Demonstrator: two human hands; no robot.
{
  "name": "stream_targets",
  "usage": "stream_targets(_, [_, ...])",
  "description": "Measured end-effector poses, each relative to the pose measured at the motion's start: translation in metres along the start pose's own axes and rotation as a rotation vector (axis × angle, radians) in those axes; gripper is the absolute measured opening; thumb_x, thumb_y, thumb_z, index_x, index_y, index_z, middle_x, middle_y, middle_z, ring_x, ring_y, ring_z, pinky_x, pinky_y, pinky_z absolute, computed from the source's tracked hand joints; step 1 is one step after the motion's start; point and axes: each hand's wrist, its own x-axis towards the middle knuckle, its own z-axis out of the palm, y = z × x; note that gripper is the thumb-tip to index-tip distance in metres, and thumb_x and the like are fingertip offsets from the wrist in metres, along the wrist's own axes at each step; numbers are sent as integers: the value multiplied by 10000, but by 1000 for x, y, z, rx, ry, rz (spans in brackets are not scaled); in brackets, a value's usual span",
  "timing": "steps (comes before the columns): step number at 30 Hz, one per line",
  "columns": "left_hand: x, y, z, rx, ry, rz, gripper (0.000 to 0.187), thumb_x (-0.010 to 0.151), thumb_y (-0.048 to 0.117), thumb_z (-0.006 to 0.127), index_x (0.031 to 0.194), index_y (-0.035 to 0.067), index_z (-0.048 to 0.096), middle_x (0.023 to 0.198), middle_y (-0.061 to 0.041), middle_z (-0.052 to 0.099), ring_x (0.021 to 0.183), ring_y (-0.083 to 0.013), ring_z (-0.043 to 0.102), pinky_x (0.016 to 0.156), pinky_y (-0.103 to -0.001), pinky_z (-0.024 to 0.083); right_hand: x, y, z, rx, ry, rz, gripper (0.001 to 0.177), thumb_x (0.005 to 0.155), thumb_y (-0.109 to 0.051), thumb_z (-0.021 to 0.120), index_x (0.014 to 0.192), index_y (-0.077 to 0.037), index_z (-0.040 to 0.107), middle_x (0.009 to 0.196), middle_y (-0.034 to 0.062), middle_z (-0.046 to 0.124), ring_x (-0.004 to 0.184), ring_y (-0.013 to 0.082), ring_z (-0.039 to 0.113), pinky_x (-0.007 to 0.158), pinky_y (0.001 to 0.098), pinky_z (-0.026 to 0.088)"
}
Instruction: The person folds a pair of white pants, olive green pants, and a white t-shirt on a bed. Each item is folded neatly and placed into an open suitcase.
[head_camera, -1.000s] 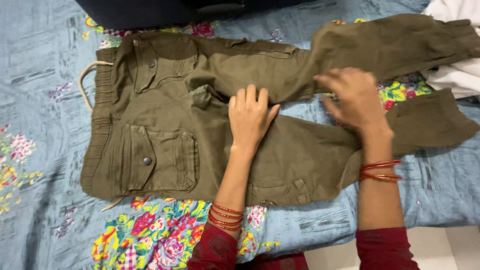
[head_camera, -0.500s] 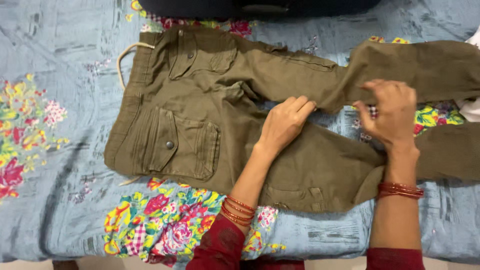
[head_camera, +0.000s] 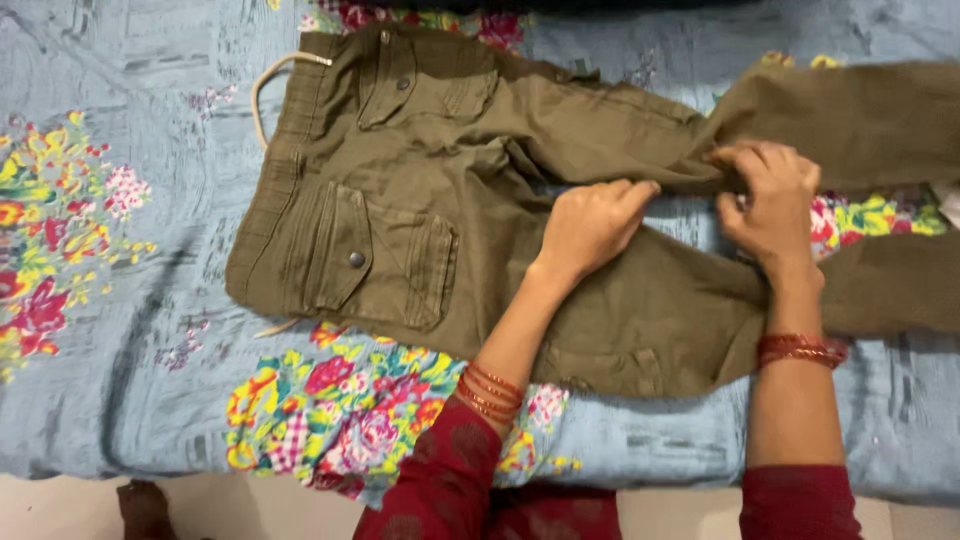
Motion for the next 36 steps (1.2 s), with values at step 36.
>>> stream_targets(36, [-160, -22, -195, 426, 252, -427, 332, 785, 58, 683, 1116, 32, 700, 1217, -150, 641, 1221, -373, 552, 1061, -543, 431, 318, -219, 289, -35, -600, -74, 491, 975, -425, 659, 1229, -4, 679, 1193, 299, 681, 1110, 471, 658, 943, 541, 521])
